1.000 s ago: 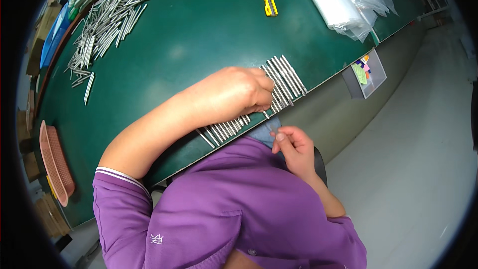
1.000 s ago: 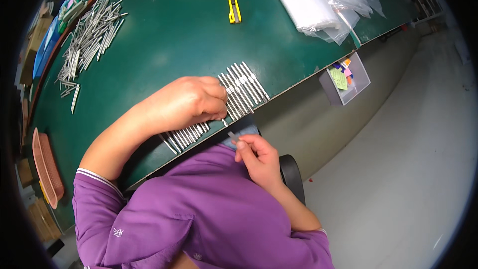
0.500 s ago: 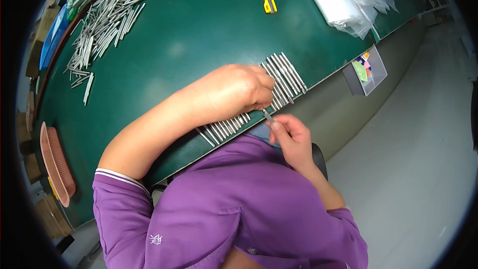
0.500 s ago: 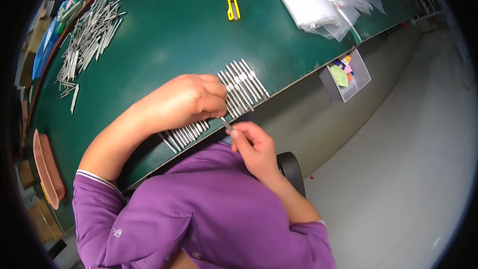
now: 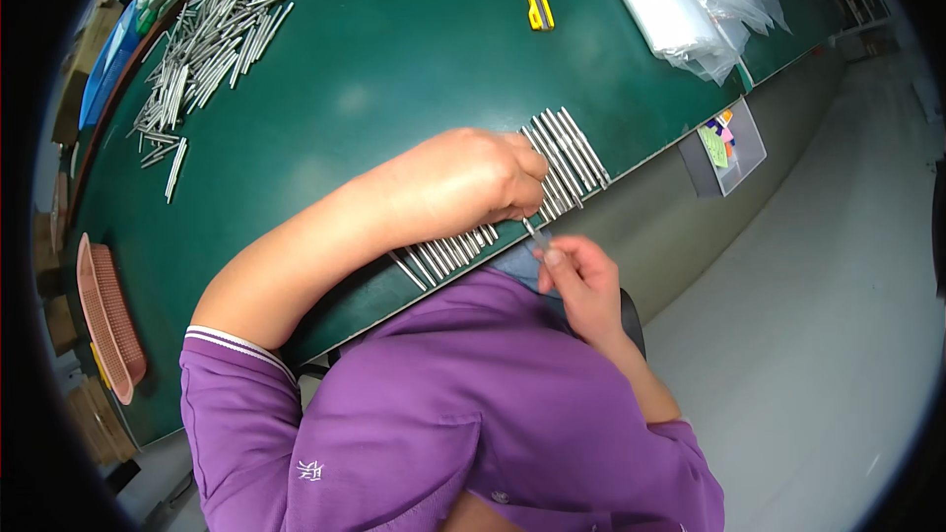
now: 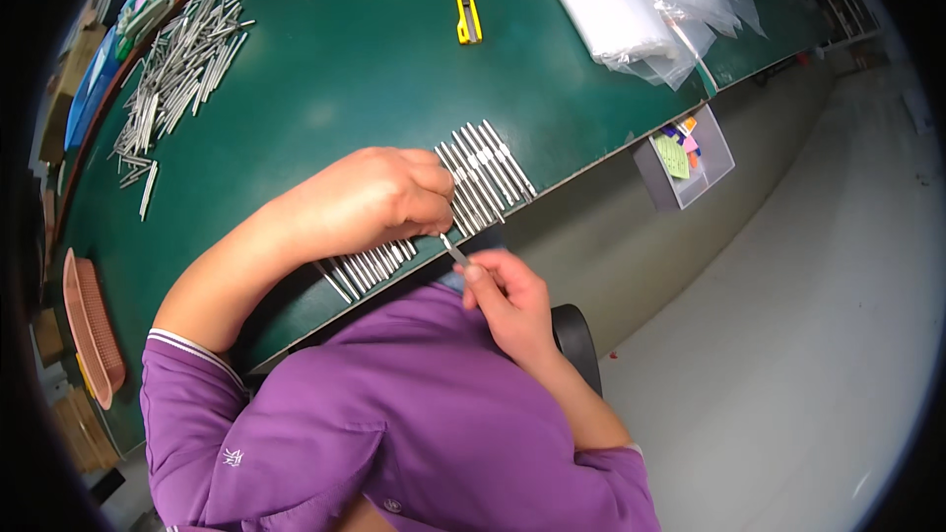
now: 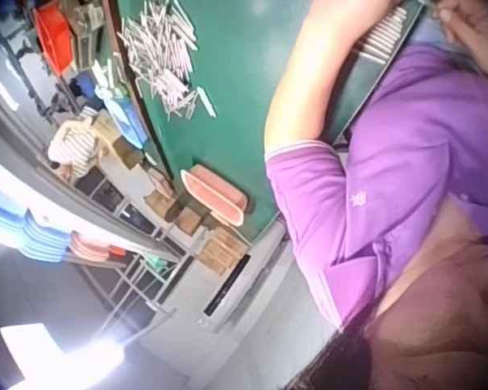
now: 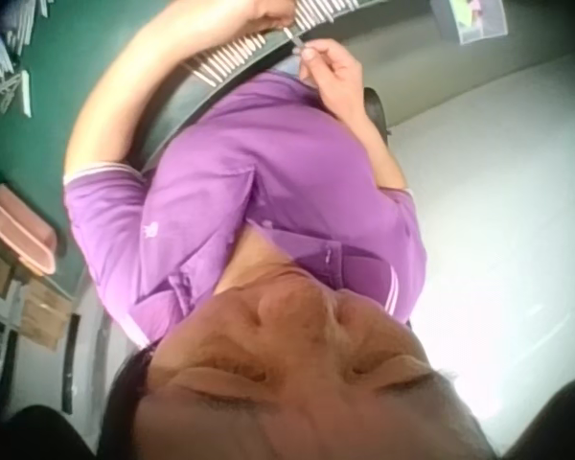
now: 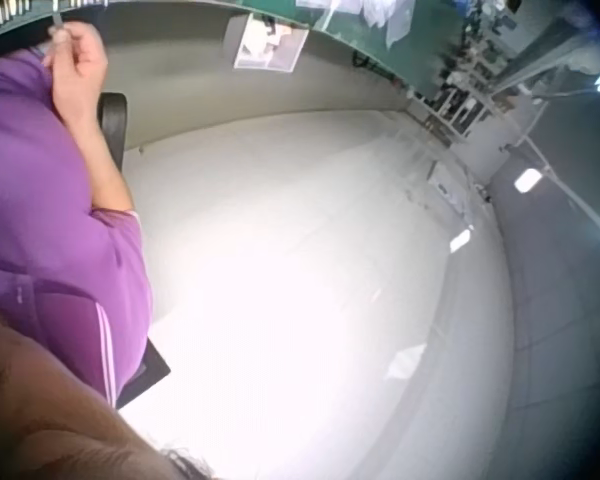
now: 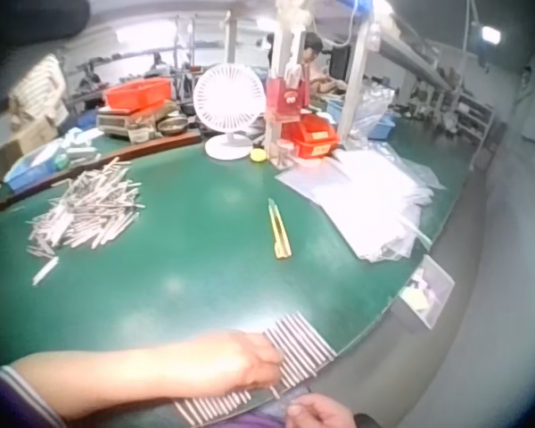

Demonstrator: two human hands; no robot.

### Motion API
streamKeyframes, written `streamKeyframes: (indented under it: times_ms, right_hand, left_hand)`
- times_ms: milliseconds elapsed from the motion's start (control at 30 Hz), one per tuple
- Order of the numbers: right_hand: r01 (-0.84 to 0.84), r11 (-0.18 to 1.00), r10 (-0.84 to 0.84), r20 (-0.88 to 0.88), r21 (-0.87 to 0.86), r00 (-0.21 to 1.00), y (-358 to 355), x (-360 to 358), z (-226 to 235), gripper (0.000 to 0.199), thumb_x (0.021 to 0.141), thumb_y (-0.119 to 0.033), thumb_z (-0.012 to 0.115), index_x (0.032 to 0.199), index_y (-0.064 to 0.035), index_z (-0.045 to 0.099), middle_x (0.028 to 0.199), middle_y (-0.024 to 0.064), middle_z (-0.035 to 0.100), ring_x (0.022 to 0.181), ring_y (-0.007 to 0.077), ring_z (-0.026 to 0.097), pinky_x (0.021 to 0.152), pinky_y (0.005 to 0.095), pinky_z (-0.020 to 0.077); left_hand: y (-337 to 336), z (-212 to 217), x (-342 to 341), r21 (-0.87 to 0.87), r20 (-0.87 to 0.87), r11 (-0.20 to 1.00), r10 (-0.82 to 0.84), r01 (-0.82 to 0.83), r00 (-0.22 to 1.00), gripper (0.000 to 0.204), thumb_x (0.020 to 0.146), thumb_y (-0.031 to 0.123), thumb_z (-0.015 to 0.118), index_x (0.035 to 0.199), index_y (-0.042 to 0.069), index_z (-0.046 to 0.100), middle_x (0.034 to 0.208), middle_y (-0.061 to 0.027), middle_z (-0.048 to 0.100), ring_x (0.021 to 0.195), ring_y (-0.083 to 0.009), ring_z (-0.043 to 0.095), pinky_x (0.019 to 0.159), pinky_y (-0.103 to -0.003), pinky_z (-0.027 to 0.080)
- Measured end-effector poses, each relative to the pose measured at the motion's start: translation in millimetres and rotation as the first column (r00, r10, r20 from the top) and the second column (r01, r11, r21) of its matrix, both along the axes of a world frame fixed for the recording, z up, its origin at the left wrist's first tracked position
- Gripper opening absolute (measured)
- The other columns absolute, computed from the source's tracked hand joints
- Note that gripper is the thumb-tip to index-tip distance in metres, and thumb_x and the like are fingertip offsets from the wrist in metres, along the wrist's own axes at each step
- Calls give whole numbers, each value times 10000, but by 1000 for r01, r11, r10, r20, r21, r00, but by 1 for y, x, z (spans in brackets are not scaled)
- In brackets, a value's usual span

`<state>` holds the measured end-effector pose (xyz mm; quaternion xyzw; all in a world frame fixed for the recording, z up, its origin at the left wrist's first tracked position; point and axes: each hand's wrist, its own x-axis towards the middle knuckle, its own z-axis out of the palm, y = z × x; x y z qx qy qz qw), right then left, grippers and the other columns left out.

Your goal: The person pours a basket of metal rods onto a green workbench and arranges them into a neat rectangular grid. They then use a small metal tool to adjust the alignment of the rods within the grid.

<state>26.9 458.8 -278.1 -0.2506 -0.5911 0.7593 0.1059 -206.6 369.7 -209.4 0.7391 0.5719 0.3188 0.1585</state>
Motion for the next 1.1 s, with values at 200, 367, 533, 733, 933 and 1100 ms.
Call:
streamKeyframes:
  times_ms: [200, 367, 533, 733, 933, 1100]
  right_hand:
    - [-23, 999, 22, 47, 22, 999, 2, 4, -9, 156, 1027, -120, 583, 1063, 20, 640, 738, 2, 612, 687, 56, 559, 655, 210, 443]
    - [8, 996, 0, 87, -93, 996, 2, 16, 2, 172, 1029, -125, 579, 1059, 34, 637, 755, 22, 627, 705, 69, 572, 686, 224, 461]
    - [-84, 992, 88, 43, -99, 995, 2, 7, 6, 184, 1032, -130, 575, 1069, 39, 637, 768, 28, 631, 709, 75, 576, 697, 226, 472]
    - [-83, 991, 88, 39, -107, 995, 3, 6, 11, 174, 1030, -127, 580, 1071, 34, 633, 777, 34, 641, 713, 80, 591, 707, 230, 486]
    - [-79, 995, 80, 8, -55, 997, 3, 5, 8, 171, 1031, -126, 575, 1090, 27, 624, 774, 33, 653, 716, 78, 601, 713, 229, 491]
    - [-91, 996, 91, 58, 9, 994, 4, -2, 15, 175, 1034, -139, 569, 1072, 17, 636, 751, 16, 646, 707, 62, 589, 687, 219, 468]
  left_hand:
    - [-2, 0, 0, 48, 19, 999, 2, -3, 1000, 96, 745, 61, 732, 786, 31, 651, 784, -66, 582, 812, -279, 610, 688, -412, 510]
    - [-14, 6, -2, 21, 8, 996, 89, -90, 996, 119, 774, 92, 755, 811, 34, 657, 834, -64, 590, 853, -285, 605, 764, -422, 501]
    - [-24, 17, -16, -124, -47, 990, 66, -71, 997, 129, 788, 105, 757, 844, 43, 660, 831, -59, 583, 841, -279, 590, 772, -408, 492]
    - [-12, 5, -10, -55, -44, 998, 40, -42, 998, 129, 789, 108, 750, 858, 45, 661, 842, -49, 584, 854, -274, 589, 762, -406, 489]
    - [-16, 5, -1, 15, -93, 999, 49, -48, 994, 150, 760, 89, 752, 875, 55, 661, 881, -56, 582, 869, -275, 597, 782, -419, 500]
    - [-13, -2, -4, 2, -46, 1000, 31, -30, 998, 149, 749, 79, 755, 859, 43, 661, 889, -57, 598, 852, -273, 599, 768, -423, 505]
